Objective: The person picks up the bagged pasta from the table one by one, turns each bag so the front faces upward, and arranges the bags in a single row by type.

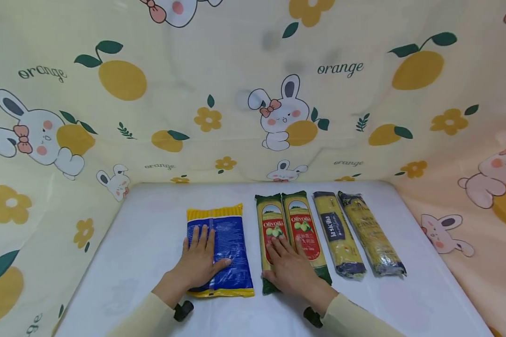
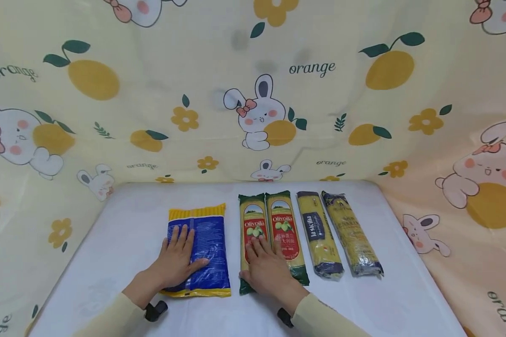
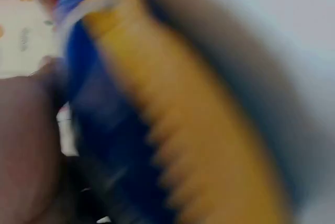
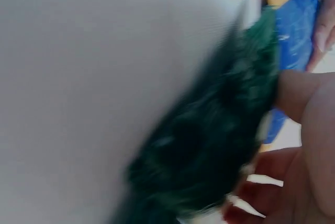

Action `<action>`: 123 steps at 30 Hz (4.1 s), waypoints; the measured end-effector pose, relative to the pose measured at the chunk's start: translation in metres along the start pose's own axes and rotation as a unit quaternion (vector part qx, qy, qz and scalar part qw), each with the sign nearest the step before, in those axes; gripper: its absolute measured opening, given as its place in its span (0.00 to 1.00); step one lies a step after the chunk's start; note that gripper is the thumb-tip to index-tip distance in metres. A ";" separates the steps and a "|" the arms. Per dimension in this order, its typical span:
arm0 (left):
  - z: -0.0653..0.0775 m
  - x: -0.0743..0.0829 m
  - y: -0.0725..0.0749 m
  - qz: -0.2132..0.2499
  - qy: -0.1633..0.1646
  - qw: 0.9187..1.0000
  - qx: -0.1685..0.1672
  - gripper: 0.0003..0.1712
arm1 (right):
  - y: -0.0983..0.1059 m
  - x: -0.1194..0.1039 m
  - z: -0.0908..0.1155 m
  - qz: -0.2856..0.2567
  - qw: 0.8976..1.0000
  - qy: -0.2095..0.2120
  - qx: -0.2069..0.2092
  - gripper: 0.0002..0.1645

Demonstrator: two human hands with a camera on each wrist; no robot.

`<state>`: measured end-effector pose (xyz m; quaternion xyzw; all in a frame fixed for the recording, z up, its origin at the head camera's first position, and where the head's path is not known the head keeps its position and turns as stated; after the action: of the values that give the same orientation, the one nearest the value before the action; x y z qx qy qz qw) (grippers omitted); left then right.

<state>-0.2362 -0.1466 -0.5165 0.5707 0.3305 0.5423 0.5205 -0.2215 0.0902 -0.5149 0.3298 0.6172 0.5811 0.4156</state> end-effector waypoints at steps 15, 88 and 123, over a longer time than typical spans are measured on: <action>-0.092 0.020 0.072 -0.125 -0.047 0.989 0.064 0.13 | 0.005 -0.060 0.005 0.034 0.995 0.011 0.090 0.22; -0.092 0.040 0.135 -0.122 -0.118 0.951 0.259 0.08 | 0.106 -0.073 0.023 0.004 0.933 0.098 0.347 0.18; -0.092 0.053 0.140 -0.111 -0.122 0.956 0.243 0.15 | 0.116 -0.101 0.031 0.021 0.910 0.170 0.378 0.12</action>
<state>-0.3404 -0.1083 -0.3808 0.7019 0.4475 0.3106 0.4589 -0.1585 0.0265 -0.3863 0.3714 0.8450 0.3597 0.1368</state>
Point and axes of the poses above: each hand's wrist, its own z-axis away from the middle knuckle, its own y-axis out of the back of the hand, x = y × z, the point moved 7 cm from there along -z, towards the middle knuckle, and after that the axes turned 4 degrees about x, right-handed, at the moved point
